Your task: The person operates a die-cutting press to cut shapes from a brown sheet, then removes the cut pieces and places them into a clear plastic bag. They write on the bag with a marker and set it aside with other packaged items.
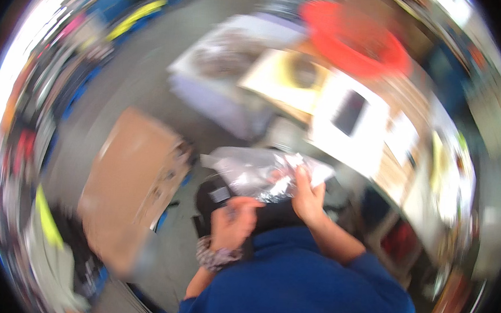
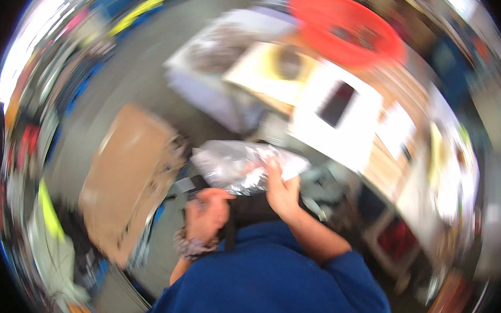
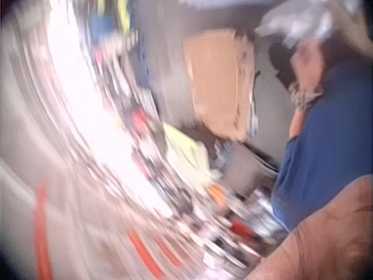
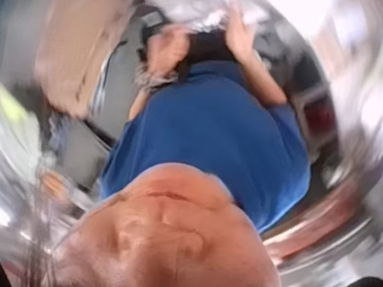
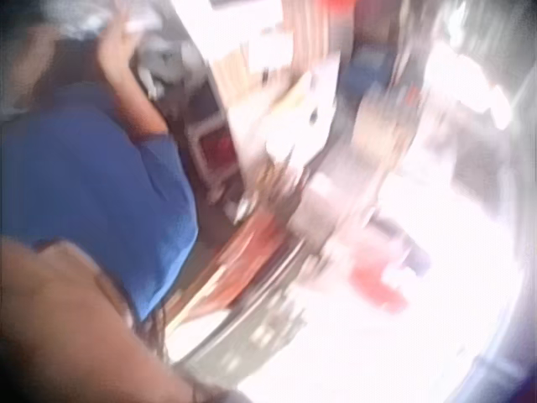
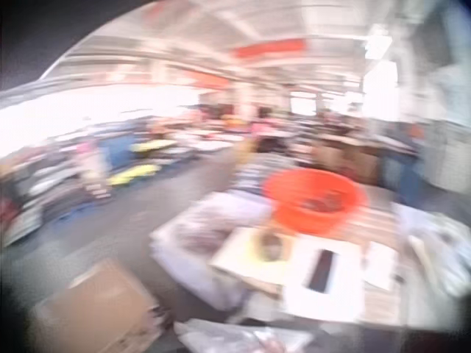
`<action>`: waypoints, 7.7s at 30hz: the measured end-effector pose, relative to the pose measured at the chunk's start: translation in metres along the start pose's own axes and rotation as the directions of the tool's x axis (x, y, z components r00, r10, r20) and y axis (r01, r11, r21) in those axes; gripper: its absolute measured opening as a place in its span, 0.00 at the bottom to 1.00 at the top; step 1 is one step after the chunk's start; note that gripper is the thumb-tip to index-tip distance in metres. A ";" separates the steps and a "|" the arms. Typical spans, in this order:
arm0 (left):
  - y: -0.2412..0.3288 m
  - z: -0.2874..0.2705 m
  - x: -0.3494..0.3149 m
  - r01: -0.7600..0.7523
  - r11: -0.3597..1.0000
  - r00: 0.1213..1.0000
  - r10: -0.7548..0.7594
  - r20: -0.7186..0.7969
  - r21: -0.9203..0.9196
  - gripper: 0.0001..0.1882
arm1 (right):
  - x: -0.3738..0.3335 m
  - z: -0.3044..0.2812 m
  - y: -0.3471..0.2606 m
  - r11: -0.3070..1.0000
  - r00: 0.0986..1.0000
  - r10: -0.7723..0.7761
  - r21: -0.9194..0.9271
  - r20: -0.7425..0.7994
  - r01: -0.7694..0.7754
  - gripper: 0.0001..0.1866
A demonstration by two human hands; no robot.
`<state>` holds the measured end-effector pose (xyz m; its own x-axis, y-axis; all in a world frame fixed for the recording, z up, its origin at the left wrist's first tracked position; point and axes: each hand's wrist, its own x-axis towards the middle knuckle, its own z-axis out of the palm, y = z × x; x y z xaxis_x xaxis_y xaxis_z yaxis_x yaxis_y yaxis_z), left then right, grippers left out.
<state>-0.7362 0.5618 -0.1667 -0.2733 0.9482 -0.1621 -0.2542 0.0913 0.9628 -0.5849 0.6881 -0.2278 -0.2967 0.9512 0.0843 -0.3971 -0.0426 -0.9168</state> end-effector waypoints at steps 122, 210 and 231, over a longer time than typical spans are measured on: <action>0.017 0.134 0.221 -0.482 0.042 0.806 0.414 0.424 0.875 0.26 | 0.046 -0.125 -0.108 -0.064 0.991 -0.084 -0.993 0.108 0.102 0.37; -0.016 0.135 0.244 -0.650 0.560 0.689 0.147 0.710 0.514 0.49 | 0.095 -0.152 -0.091 0.561 0.848 -0.431 -0.828 -0.307 -0.015 0.08; -0.017 0.132 0.247 -0.683 0.511 0.675 0.169 0.718 0.522 0.54 | 0.097 -0.150 -0.089 0.537 0.774 -0.562 -0.840 -0.290 0.075 0.03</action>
<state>-0.6769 0.8348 -0.1949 0.4389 0.8741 0.2081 0.5409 -0.4420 0.7156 -0.4477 0.8296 -0.1971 0.2453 0.8493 0.4675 0.4942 0.3054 -0.8139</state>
